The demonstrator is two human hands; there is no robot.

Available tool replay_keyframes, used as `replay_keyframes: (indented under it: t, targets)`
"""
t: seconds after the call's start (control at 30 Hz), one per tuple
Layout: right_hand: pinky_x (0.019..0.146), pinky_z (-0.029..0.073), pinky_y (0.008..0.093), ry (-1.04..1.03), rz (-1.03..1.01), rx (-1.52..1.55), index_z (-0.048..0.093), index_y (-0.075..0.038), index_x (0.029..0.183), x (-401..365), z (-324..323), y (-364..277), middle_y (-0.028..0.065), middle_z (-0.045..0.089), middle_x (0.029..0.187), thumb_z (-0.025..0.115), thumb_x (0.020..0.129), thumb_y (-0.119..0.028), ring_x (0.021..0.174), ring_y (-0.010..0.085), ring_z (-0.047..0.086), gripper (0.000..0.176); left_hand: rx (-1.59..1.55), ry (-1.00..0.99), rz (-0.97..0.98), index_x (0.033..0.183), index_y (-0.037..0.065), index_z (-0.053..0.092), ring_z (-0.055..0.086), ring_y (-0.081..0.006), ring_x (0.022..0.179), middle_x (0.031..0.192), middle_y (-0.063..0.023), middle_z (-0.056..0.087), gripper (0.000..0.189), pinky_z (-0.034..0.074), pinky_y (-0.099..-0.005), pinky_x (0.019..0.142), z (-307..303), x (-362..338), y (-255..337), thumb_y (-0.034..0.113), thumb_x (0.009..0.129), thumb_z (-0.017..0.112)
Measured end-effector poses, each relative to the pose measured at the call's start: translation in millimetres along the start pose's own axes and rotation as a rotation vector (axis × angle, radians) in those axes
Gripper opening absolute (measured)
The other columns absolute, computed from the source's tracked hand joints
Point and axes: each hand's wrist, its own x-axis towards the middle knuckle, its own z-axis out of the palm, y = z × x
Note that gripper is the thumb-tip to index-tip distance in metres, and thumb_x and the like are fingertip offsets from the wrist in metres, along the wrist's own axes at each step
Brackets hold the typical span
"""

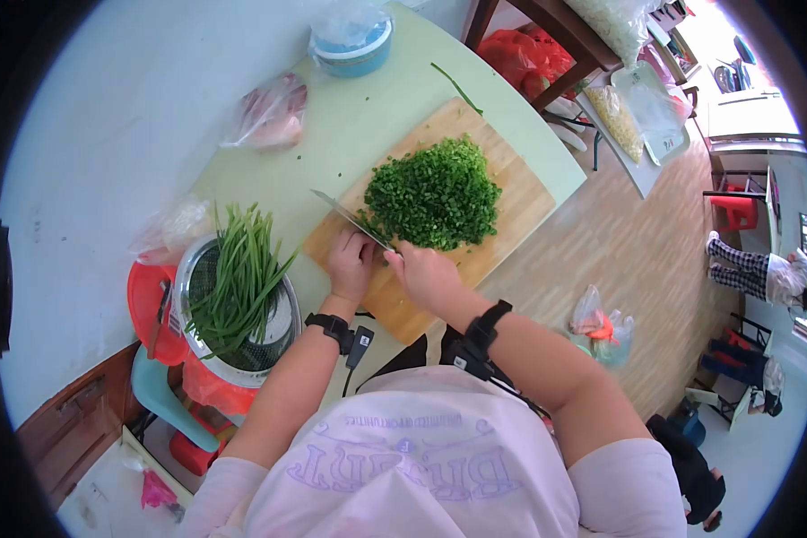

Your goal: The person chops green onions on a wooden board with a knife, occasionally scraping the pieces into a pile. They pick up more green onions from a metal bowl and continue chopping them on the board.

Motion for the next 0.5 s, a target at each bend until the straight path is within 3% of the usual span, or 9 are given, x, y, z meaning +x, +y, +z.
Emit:
replay_keyframes:
  t: [0.23, 0.3, 0.43, 0.5]
  targets:
    - [0.063, 0.052, 0.0507, -0.015, 0.04, 0.024, 0.058, -0.005, 0.089, 16.7, 7.2, 4.1, 0.0221, 0.064, 0.071, 0.043, 0.099, -0.041, 0.071, 0.0408, 0.065, 0.041, 0.031, 0.001, 0.049, 0.083, 0.004, 0.062, 0.06, -0.0294, 0.083, 0.09, -0.0109, 0.061, 0.013, 0.049, -0.0365, 0.072, -4.3, 2.3, 1.3, -0.001, 0.073, 0.069]
    - [0.064, 0.052, 0.0504, 0.082, 0.032, 0.261, 0.059, -0.005, 0.087, 17.9, 8.1, 13.4, 0.0213, 0.064, 0.071, 0.043, 0.098, -0.042, 0.071, 0.0403, 0.065, 0.042, 0.038, 0.002, 0.093, 0.083, 0.004, 0.063, 0.06, -0.0294, 0.084, 0.09, -0.011, 0.061, 0.012, 0.05, -0.0366, 0.072, -6.9, 0.6, 3.1, -0.001, 0.074, 0.069]
    - [0.064, 0.052, 0.0498, 0.051, 0.09, 0.197, 0.06, -0.005, 0.085, 1.3, -6.9, 15.4, 0.0204, 0.064, 0.07, 0.043, 0.098, -0.042, 0.071, 0.0401, 0.065, 0.043, 0.01, -0.007, 0.074, 0.086, 0.004, 0.063, 0.057, -0.0316, 0.087, 0.092, -0.0118, 0.059, 0.013, 0.049, -0.0396, 0.075, -5.6, -1.3, 1.0, -0.001, 0.074, 0.067]
    - [0.06, 0.051, 0.0494, 0.056, 0.011, 0.053, 0.059, -0.006, 0.086, -12.8, -10.0, 11.4, 0.0196, 0.063, 0.068, 0.046, 0.097, -0.043, 0.067, 0.0398, 0.064, 0.041, 0.006, -0.008, 0.065, 0.086, 0.004, 0.062, 0.057, -0.0317, 0.087, 0.092, -0.0118, 0.059, 0.013, 0.049, -0.0397, 0.075, -4.1, -2.3, -0.6, -0.001, 0.074, 0.067]
